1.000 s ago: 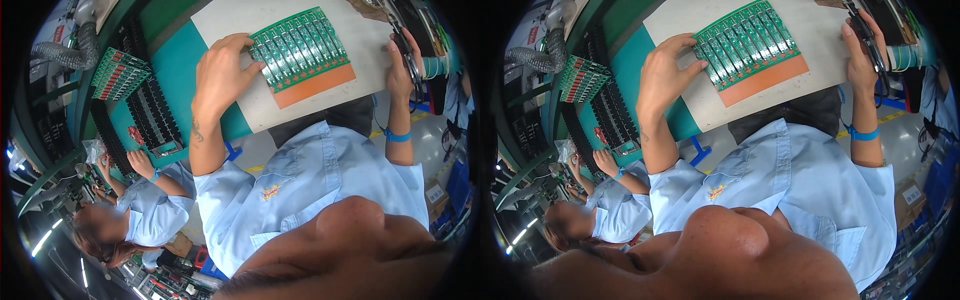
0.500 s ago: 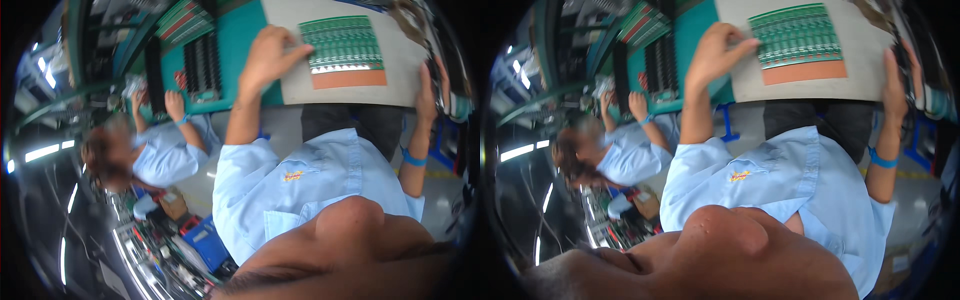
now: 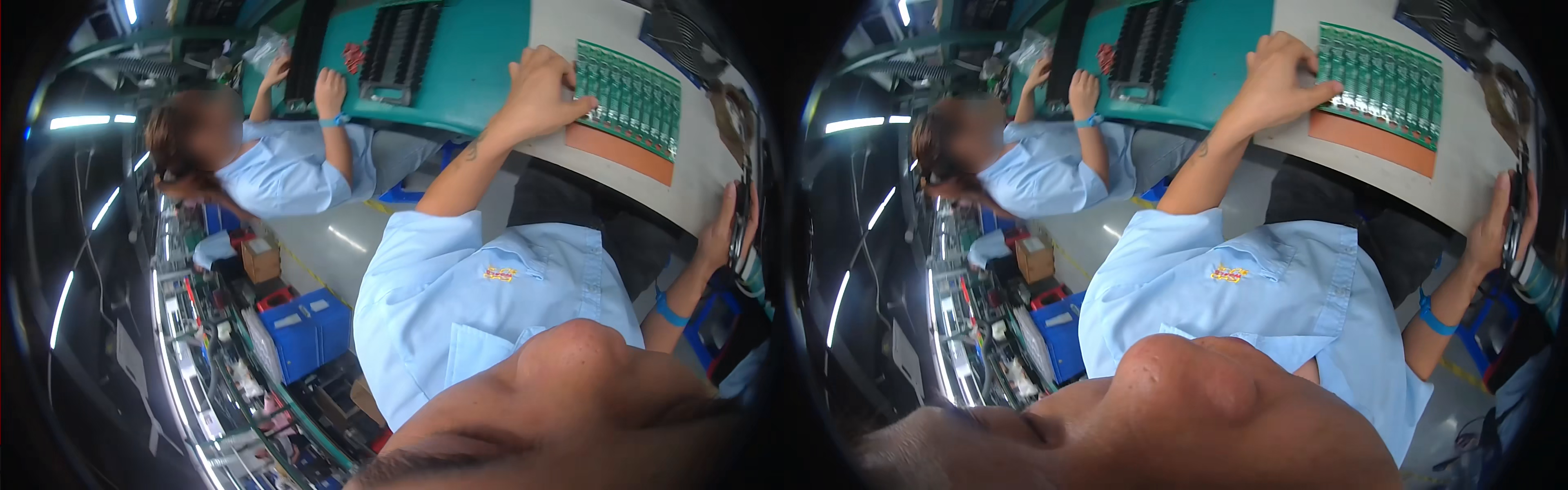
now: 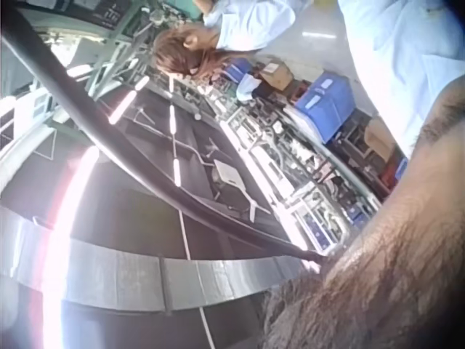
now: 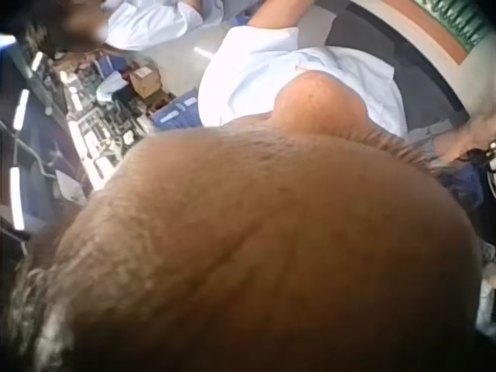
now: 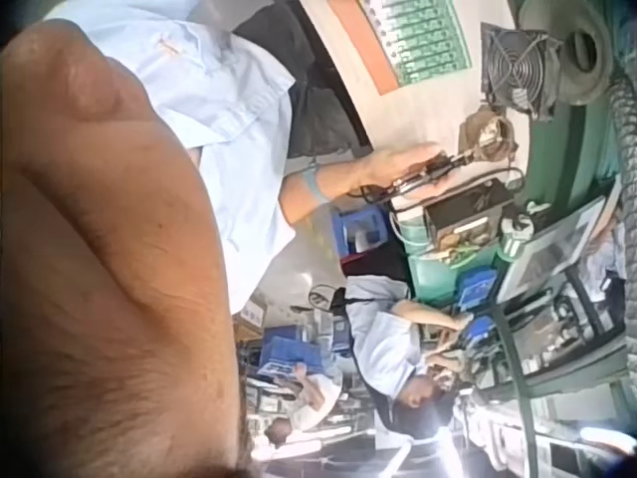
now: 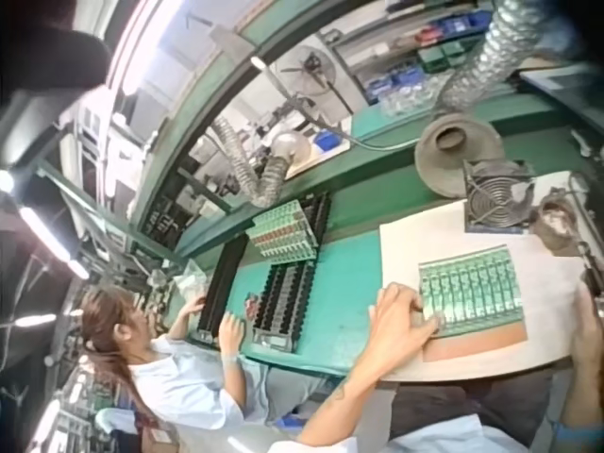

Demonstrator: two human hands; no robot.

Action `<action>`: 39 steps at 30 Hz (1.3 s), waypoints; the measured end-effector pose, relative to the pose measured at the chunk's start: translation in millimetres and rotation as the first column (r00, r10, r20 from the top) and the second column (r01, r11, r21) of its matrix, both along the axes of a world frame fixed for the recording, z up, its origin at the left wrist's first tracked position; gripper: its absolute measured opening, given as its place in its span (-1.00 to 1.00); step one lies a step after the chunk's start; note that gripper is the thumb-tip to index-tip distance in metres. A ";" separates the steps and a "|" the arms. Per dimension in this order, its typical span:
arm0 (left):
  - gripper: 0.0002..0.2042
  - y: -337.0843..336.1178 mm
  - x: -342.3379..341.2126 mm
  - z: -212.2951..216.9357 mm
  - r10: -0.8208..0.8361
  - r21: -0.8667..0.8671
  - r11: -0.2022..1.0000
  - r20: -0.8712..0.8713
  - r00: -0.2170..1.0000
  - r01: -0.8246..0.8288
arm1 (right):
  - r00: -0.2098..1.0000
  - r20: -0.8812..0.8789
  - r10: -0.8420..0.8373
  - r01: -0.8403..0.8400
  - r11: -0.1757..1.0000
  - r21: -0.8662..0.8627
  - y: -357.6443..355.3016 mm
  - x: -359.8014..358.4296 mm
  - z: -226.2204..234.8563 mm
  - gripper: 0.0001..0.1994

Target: Soldering electronic components onto printed circuit boards at a manufacturing station.

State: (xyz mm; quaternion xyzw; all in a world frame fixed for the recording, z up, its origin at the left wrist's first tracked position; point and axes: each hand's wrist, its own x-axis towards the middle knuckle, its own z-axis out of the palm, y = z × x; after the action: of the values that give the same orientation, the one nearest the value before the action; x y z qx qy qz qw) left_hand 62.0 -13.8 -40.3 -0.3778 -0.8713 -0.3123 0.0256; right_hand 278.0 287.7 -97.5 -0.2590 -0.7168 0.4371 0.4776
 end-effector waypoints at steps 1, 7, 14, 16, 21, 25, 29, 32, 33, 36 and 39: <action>-0.60 -2.0 -1.3 2.0 0.007 0.069 0.998 -0.028 1.000 -0.005 | 0.999 -0.044 0.018 -0.019 0.999 -0.025 -6.7 -6.0 3.4 -0.61; -0.66 22.8 6.4 13.3 -0.134 0.301 0.953 0.503 0.854 -0.027 | 0.996 0.012 -0.091 0.091 0.996 0.016 -20.6 -6.0 34.3 -0.60; -0.76 16.7 15.4 9.3 -0.389 0.612 0.759 0.701 0.598 -0.223 | 0.997 -0.069 -0.032 0.032 0.999 -0.007 -23.5 -12.0 26.4 -0.62; -0.77 4.5 8.8 0.8 -0.371 0.627 0.730 0.696 0.615 -0.270 | 0.997 -0.028 -0.071 0.071 0.997 0.008 -24.5 -11.0 22.3 -0.62; -0.88 -41.4 -15.1 19.2 -0.461 0.784 0.508 0.597 0.657 -0.356 | 0.995 -0.102 0.006 -0.005 1.000 0.012 -17.5 1.1 22.3 -0.60; -0.84 -112.7 -28.2 32.0 -0.149 0.701 0.562 0.607 0.780 -0.438 | 0.995 0.012 0.094 -0.095 0.993 0.064 -26.7 -7.2 21.1 -0.63; -0.81 -133.1 -36.6 23.9 -0.016 0.602 0.630 0.642 0.766 -0.491 | 0.995 0.031 0.094 -0.096 0.993 0.070 -23.2 -6.8 13.9 -0.64; -0.79 -117.8 -30.7 16.4 -0.044 0.590 0.645 0.663 0.747 -0.486 | 0.995 0.031 0.095 -0.097 0.992 0.082 -18.1 -3.5 13.1 -0.63; -0.78 -113.3 -29.6 16.0 -0.039 0.562 0.676 0.673 0.739 -0.476 | 0.994 0.036 0.100 -0.102 0.992 0.079 -15.5 -1.5 12.7 -0.63; -0.77 -98.7 -23.8 14.6 -0.057 0.534 0.714 0.688 0.723 -0.453 | 0.994 -0.021 0.109 -0.107 0.993 0.054 -21.9 -9.5 14.5 -0.63; -0.74 -69.0 -15.8 7.0 -0.156 0.561 0.735 0.686 0.711 -0.380 | 0.993 -0.037 0.113 -0.110 0.990 0.087 -17.8 5.0 19.0 -0.60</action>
State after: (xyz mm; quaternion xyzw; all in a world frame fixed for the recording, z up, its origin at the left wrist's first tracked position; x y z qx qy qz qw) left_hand 46.2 -82.8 -33.2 -0.1388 -0.6658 -0.7179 -0.1489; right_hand 282.9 269.9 -78.5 -0.1887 -0.7380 0.4376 0.4778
